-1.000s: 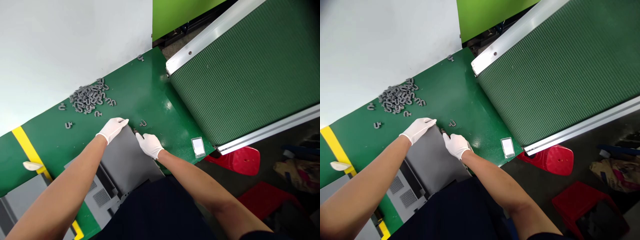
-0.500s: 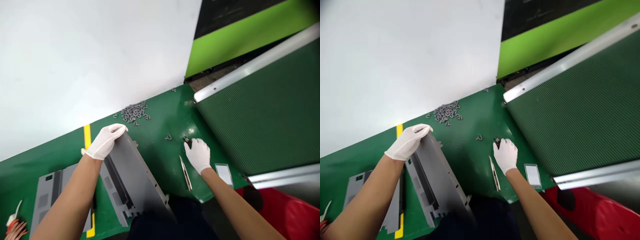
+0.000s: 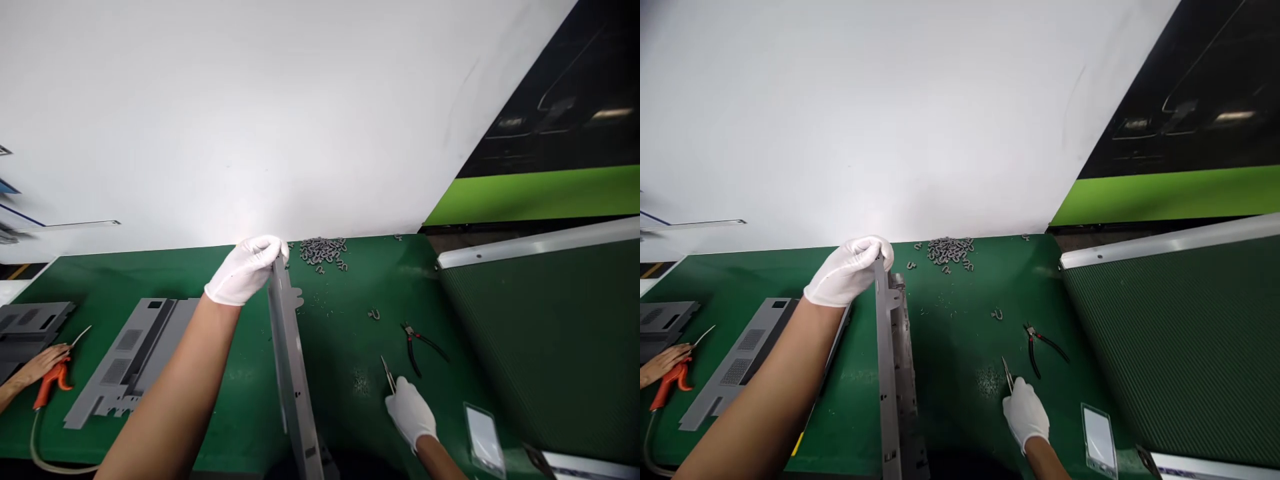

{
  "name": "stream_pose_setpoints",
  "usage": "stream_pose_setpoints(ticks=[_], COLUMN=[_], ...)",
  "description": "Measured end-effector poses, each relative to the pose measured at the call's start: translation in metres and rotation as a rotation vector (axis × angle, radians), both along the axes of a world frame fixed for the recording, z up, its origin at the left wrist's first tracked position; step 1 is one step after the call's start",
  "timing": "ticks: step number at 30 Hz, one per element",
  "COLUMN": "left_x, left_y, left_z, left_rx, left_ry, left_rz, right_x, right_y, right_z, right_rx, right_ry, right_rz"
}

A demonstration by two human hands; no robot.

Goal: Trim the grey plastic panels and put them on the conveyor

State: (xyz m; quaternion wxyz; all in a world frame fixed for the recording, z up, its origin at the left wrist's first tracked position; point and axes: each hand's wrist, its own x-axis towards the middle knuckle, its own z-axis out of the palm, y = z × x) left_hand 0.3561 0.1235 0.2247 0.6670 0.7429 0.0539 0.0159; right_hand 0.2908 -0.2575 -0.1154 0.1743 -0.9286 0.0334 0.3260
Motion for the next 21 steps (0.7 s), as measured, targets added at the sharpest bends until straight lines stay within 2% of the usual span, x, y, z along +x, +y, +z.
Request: stream_pose_setpoints(ticks=[3,5,8,11,13,15,18,21], left_x=[-0.003,-0.002,0.007,0.024,0.037,0.050,0.063,0.066], left_y=[0.013,0.017,0.011,-0.004,-0.015,-0.024,-0.037,-0.054], left_z=[0.001,-0.005,-0.024,-0.048,-0.061,-0.071,-0.080,-0.083], left_rx=[-0.129,-0.226,-0.377,-0.508,-0.528,-0.508,-0.458,-0.386], left_ry=[-0.124,-0.167,-0.178,-0.214,-0.221,-0.217,-0.198,-0.180], left_rz=[-0.001,-0.032,-0.140,-0.242,-0.297,-0.349,-0.416,-0.401], right_x=[0.001,0.004,0.018,0.039,0.052,0.061,0.067,0.073], right_y=[-0.001,0.001,0.009,0.022,0.030,0.036,0.043,0.049], right_z=[0.004,0.015,0.049,0.096,0.130,0.165,0.216,0.264], right_rx=[0.160,0.337,0.652,0.929,1.014,1.044,1.085,1.004], right_ry=[0.057,0.124,0.131,0.117,0.106,0.066,-0.032,-0.081], right_rz=[-0.141,-0.292,-0.524,-0.674,-0.660,-0.579,-0.355,-0.150])
